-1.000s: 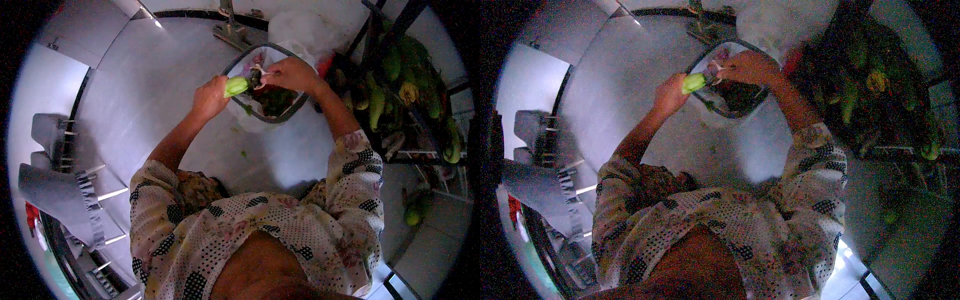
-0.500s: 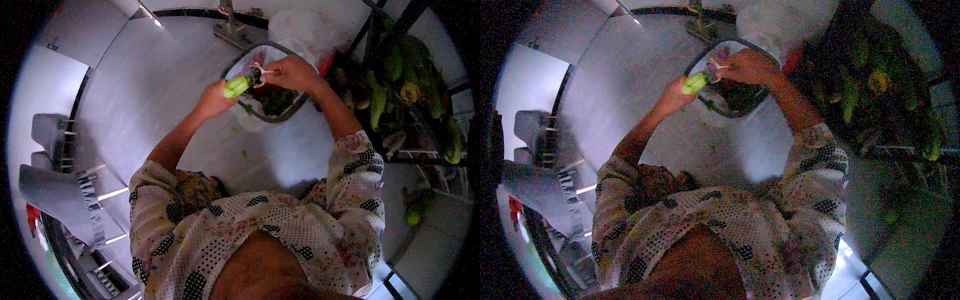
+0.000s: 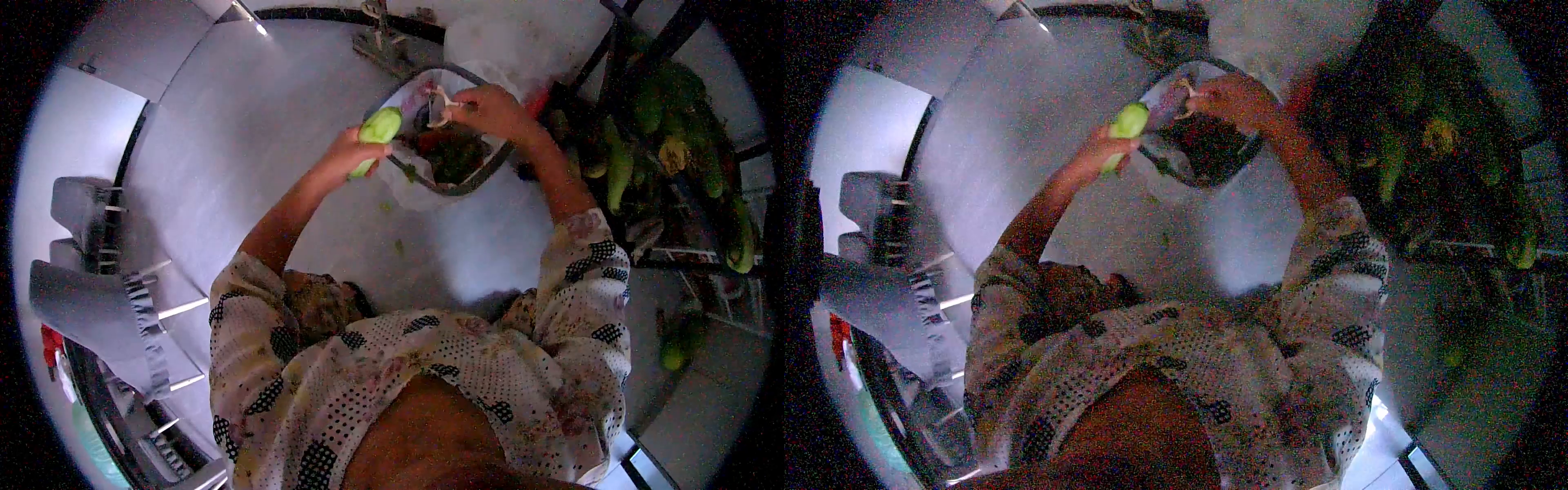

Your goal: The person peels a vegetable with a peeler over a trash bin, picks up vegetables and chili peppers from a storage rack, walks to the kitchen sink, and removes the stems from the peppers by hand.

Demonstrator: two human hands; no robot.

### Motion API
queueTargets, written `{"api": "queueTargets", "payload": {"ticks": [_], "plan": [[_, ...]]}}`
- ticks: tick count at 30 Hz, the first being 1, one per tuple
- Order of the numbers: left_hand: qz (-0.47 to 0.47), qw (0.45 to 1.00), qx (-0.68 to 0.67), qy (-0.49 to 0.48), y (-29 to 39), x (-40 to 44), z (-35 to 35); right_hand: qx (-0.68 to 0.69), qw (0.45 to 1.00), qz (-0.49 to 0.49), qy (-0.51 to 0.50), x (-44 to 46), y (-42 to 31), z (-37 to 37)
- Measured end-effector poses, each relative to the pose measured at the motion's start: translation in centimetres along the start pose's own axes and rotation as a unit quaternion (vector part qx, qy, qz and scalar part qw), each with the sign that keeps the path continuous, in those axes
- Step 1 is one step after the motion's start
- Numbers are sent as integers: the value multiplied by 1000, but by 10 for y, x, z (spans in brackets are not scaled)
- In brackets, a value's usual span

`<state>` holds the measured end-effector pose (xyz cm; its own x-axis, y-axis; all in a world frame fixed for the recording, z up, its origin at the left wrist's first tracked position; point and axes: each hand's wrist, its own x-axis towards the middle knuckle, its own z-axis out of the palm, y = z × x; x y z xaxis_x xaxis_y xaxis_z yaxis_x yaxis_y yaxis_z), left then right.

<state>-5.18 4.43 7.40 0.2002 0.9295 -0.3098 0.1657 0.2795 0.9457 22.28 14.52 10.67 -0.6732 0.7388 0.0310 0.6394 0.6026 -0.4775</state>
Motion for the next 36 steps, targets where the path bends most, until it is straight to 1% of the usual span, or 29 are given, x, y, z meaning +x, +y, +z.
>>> {"api": "queueTargets", "payload": {"ticks": [1,4,6,7,10,11,14,15,18,19,20,21,22,23,24,27,29,30,31,32,34,35,36], "plan": [[3,1000,-19,17,1,1,1,16,1000,14,-9,2,2,1],[9,996,-59,61,-3,5,-1,-40,996,79,-23,2,16,17],[20,994,-62,83,-9,2,-9,11,1000,1,6,1,10,38],[8,991,-60,116,-14,3,-10,39,998,-37,18,-2,5,51],[11,986,-103,131,-20,2,-17,53,996,-54,45,-5,-23,89],[1,981,-107,159,-22,5,-18,91,996,-17,-8,-20,-58,68],[48,977,-117,172,-30,5,-24,86,995,-30,-34,-11,-51,107],[44,979,-117,164,-30,4,-26,76,994,-53,-54,-10,-57,99],[47,977,-108,178,-19,-11,-23,144,984,26,-100,3,-38,108],[55,975,-124,176,-19,-14,-20,70,995,-10,-64,3,-24,111],[63,973,-138,174,-19,-16,-16,55,998,3,-39,1,-11,115],[58,972,-153,168,-22,-4,1,48,998,22,-20,-10,19,116],[55,978,-138,149,-23,-2,0,31,999,33,8,-11,14,107],[52,983,-123,129,-24,0,-2,36,998,1,59,-26,11,96],[51,987,-108,109,-22,-1,-4,-2,998,28,59,-25,16,94],[63,983,-131,112,-11,-2,3,-82,990,101,51,-16,20,78],[62,985,-147,60,-9,0,3,-90,984,152,36,-10,11,55],[63,985,-155,32,-6,1,2,-52,989,119,74,-5,20,58],[47,984,-171,25,-3,-3,0,-16,990,84,110,2,32,69],[50,982,-182,12,3,-5,-7,17,989,48,141,12,35,71],[52,980,-194,-13,6,-3,-1,93,982,99,131,15,27,73],[68,977,-199,-45,8,-1,10,136,975,121,130,9,28,76],[64,978,-190,-58,8,2,13,93,985,65,133,5,20,74]]}}
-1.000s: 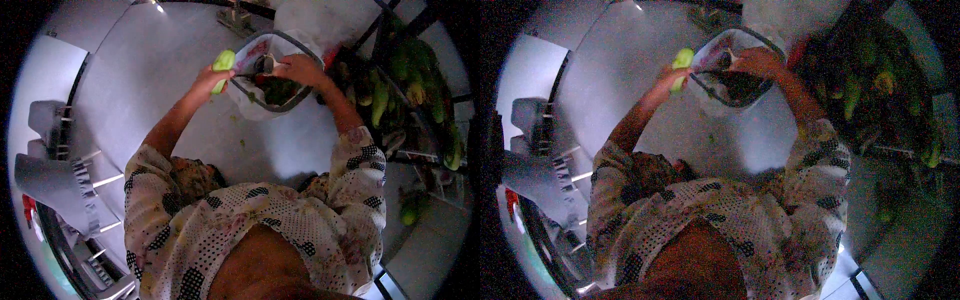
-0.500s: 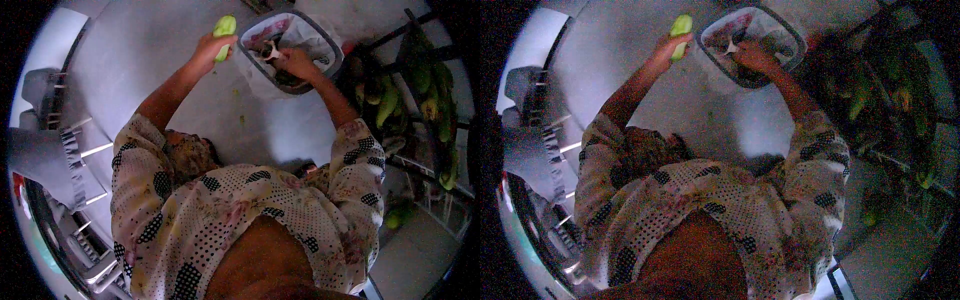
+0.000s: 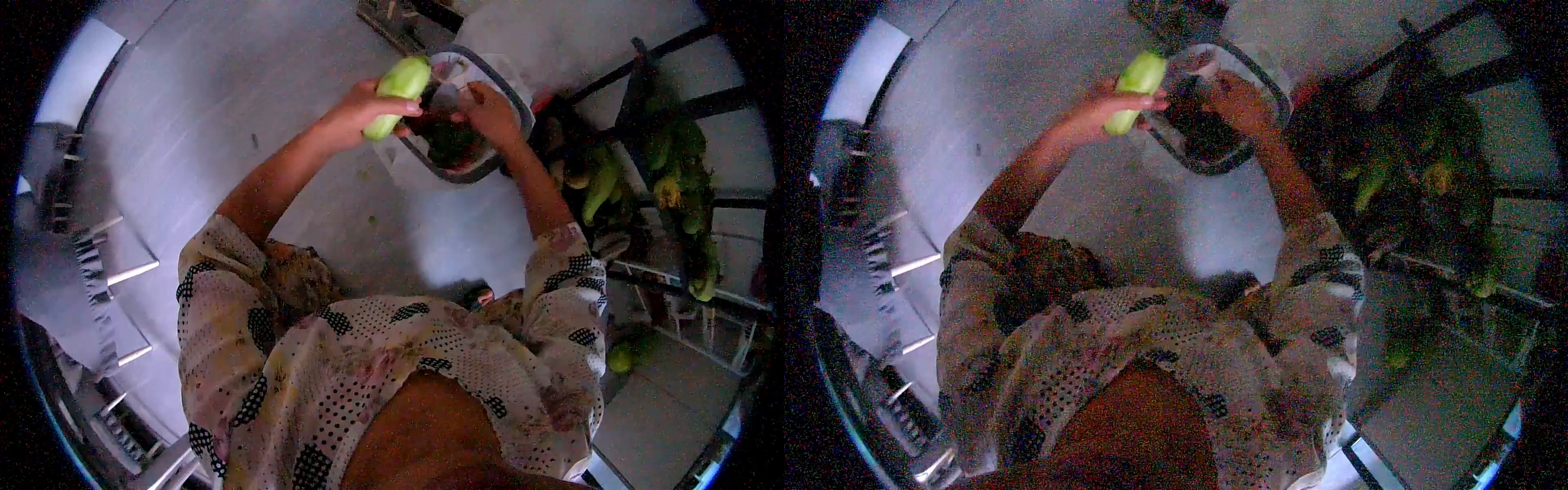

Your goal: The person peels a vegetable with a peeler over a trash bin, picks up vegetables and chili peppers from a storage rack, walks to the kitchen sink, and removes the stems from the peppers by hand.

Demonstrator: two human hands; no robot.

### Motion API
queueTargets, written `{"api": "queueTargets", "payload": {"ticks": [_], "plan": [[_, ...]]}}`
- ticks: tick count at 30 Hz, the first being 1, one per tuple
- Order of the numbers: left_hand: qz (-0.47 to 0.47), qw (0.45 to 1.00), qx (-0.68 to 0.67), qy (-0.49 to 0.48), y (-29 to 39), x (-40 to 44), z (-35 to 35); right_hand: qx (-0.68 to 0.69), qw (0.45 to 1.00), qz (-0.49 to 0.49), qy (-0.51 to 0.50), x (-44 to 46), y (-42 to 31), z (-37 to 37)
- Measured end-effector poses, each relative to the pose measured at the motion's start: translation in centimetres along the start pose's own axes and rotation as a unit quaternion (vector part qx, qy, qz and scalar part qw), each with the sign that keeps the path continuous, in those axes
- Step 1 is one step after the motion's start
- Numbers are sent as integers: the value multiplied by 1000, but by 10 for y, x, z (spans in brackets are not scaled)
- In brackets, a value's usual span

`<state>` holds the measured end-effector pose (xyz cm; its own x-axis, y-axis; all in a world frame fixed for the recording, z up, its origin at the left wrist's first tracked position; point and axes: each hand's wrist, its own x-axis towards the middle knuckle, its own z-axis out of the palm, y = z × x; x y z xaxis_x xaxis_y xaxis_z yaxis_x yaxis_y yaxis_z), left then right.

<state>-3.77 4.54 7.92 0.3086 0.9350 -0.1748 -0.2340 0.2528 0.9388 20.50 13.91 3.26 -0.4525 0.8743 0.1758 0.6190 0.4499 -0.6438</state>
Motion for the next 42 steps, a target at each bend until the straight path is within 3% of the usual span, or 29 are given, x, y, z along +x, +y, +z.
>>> {"api": "queueTargets", "payload": {"ticks": [1,4,6,7,10,11,14,15,16,18,19,20,22,25,27,29,31,34,36,39,42], "plan": [[-8,1000,8,-11,-4,4,2,-35,997,-62,-3,-7,-10,-3],[2,1000,-11,-29,-8,6,15,-48,998,-22,-32,-19,-57,-5],[27,998,-26,-40,-4,1,24,93,993,68,-26,-25,-94,-5],[9,1000,-13,-24,10,-9,28,110,994,-12,-25,-20,-83,7],[95,994,18,50,8,-3,33,47,987,-149,43,-17,-92,17],[109,992,-19,53,11,0,29,35,985,-155,61,-14,-110,16],[252,963,-25,88,34,-11,4,320,947,20,12,-11,-159,22],[288,950,-51,113,39,-13,-4,381,925,0,0,-11,-165,30],[176,977,-86,87,52,-27,-28,431,902,-1,13,-18,-169,45],[251,950,-163,90,70,-53,-45,470,878,-59,-73,-29,-140,98],[245,945,-177,127,65,-62,-59,286,948,-36,-135,-38,-134,125],[239,941,-177,163,48,-62,-58,99,978,-18,-184,-53,-110,152],[229,929,-198,213,35,-75,-80,-28,969,-85,-228,-63,-62,231],[214,922,-209,246,19,-91,-103,-30,977,-82,-194,-49,-2,309],[186,925,-211,254,10,-101,-114,80,977,-80,-179,-25,0,335],[183,927,-209,254,7,-108,-125,14,971,-133,-199,-15,-16,342],[170,930,-199,259,5,-105,-134,-227,912,-243,-239,1,-43,326],[171,940,-157,252,-9,-88,-142,-210,910,-285,-214,-16,6,339],[212,947,-108,215,-25,-73,-147,-212,915,-272,-209,-53,34,322],[111,931,-258,231,-14,-53,-132,-194,933,-211,-218,-121,30,286],[60,937,-276,204,-27,-34,-124,-172,944,-192,-203,-179,37,278]]}}
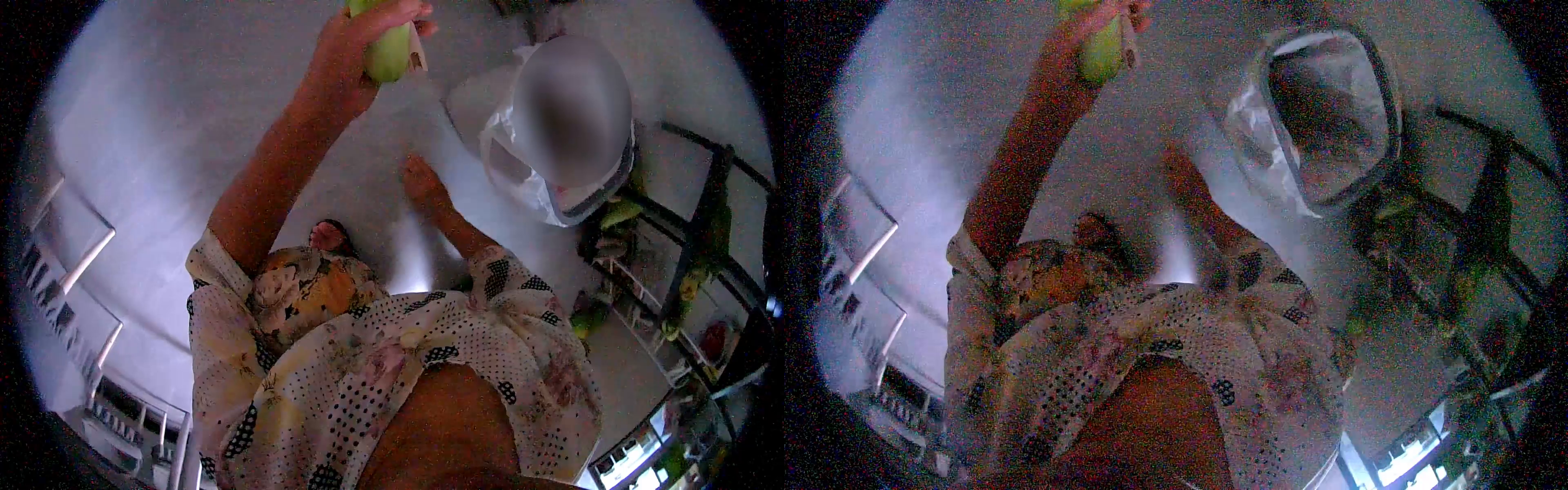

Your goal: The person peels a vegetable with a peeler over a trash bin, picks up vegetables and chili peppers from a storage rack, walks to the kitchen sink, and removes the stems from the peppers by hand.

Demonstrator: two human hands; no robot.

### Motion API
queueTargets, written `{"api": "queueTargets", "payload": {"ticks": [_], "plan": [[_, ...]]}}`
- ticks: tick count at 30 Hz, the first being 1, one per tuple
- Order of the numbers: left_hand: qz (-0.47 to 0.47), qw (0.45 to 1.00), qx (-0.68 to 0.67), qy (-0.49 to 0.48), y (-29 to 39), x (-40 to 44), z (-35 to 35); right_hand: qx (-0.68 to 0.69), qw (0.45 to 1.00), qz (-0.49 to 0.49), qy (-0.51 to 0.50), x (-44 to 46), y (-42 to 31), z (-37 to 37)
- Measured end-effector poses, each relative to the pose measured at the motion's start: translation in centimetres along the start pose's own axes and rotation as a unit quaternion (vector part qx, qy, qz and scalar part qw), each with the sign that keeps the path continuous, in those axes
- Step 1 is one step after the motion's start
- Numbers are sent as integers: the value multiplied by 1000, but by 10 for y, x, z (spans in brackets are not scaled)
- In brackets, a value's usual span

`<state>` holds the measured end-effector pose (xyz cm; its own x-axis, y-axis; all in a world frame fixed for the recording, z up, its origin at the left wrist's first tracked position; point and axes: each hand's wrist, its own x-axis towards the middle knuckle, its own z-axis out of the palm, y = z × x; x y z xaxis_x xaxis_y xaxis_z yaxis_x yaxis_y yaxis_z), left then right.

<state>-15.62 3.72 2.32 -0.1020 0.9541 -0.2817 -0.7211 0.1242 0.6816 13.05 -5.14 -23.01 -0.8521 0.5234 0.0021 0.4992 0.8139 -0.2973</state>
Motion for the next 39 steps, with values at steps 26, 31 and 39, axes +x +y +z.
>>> {"api": "queueTargets", "payload": {"ticks": [26,31,39], "plan": [[51,993,102,-27,-13,-31,22,70,978,170,-93,-5,-6,4],[43,992,116,-17,-12,-44,31,63,969,224,-81,-22,9,27],[147,939,293,-100,-30,-33,1,339,909,158,-184,-18,-49,-196]]}}
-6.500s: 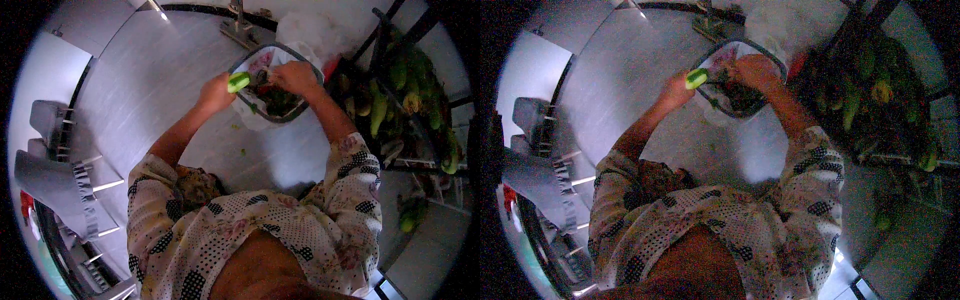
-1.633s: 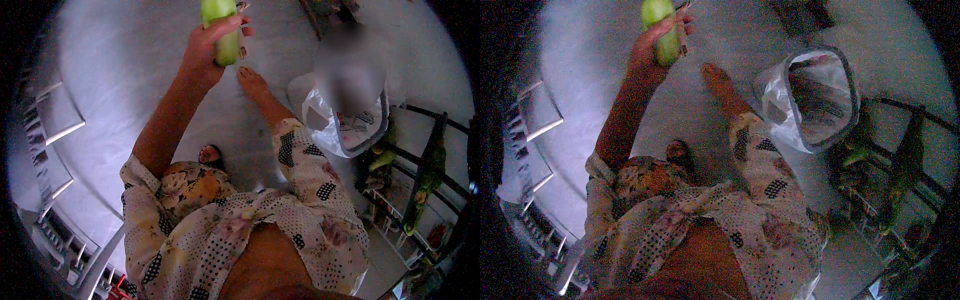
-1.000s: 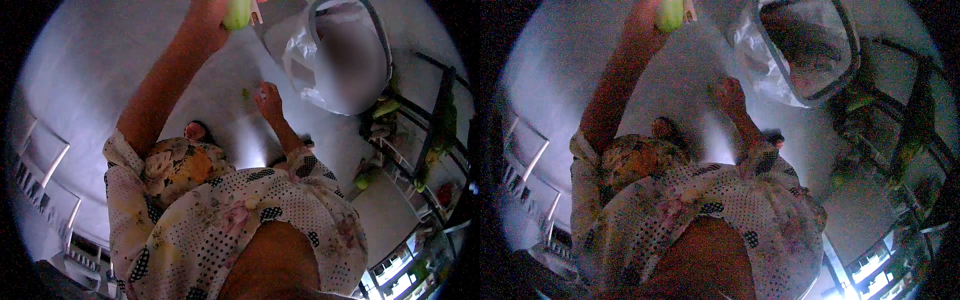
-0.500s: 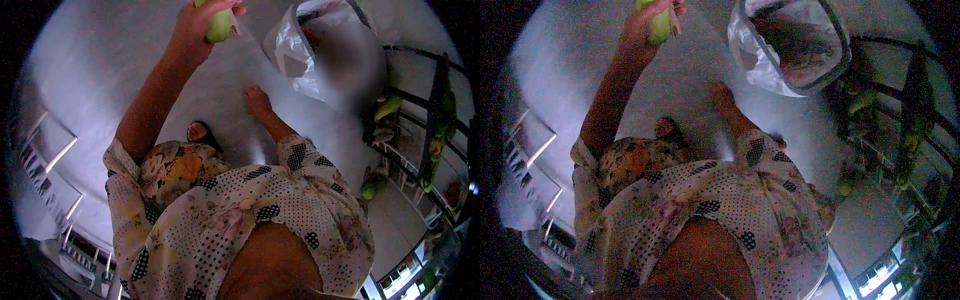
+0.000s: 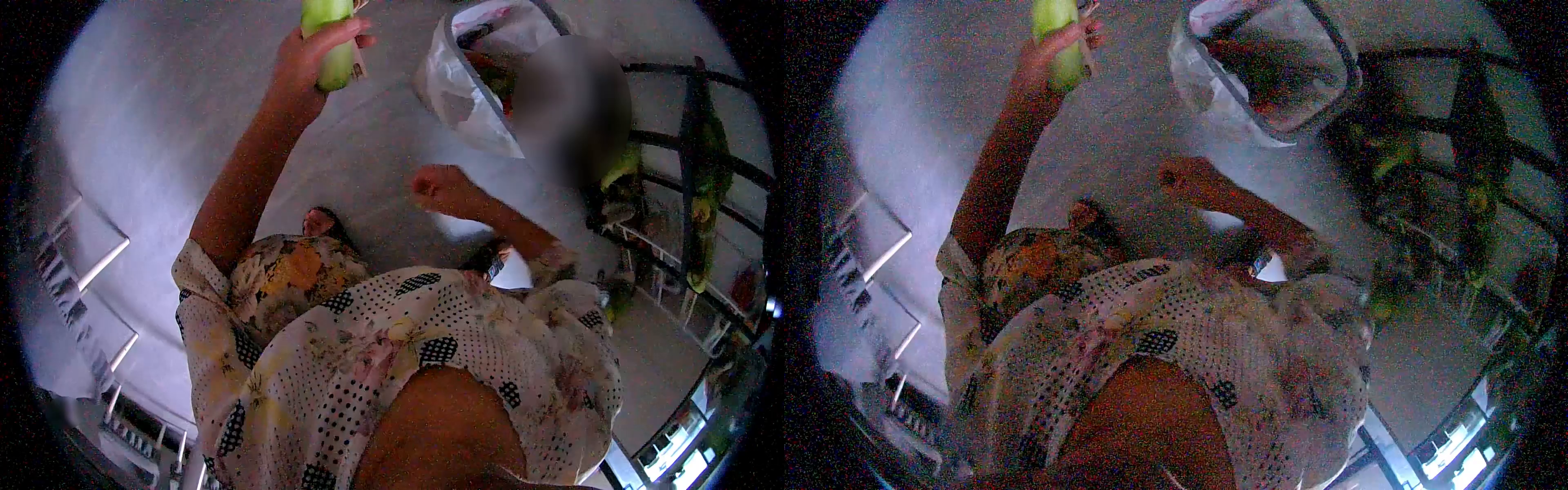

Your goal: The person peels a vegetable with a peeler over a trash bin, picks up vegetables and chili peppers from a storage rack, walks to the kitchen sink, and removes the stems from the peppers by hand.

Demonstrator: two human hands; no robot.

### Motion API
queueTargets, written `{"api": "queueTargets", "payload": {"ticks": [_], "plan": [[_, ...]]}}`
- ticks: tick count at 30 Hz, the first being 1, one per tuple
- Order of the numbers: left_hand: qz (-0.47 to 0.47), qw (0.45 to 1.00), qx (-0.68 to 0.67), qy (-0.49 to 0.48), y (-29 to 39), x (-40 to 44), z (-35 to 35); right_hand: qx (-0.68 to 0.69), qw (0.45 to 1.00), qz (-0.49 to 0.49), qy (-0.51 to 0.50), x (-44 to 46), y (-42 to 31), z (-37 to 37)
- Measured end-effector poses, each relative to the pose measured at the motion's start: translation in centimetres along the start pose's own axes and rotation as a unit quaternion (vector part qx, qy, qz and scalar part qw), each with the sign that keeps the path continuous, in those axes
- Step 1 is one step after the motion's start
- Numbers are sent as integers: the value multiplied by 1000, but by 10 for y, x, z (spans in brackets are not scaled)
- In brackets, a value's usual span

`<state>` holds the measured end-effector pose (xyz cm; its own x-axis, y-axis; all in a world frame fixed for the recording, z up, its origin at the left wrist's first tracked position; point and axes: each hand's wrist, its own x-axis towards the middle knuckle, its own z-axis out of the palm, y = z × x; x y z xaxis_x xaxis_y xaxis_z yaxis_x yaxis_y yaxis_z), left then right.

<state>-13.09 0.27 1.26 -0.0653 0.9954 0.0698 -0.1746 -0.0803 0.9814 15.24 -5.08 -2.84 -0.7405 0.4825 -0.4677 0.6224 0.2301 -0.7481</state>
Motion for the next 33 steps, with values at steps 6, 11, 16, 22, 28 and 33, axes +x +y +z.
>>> {"api": "queueTargets", "payload": {"ticks": [6,11,16,22,28,33], "plan": [[-87,983,-159,-32,41,-7,32,124,875,-371,284,-82,-101,-159],[-43,962,-206,-177,75,-14,41,-320,897,-101,289,-64,-35,-195],[4,938,-166,-306,130,-8,63,-300,862,-176,370,-104,-109,-209],[-37,907,-179,-379,168,10,149,-105,895,-172,399,-173,-125,-204],[-99,873,-142,-456,190,2,152,370,889,-132,236,-150,-173,-159],[-150,873,-214,-413,124,32,219,420,807,-143,390,-138,-90,-191]]}}
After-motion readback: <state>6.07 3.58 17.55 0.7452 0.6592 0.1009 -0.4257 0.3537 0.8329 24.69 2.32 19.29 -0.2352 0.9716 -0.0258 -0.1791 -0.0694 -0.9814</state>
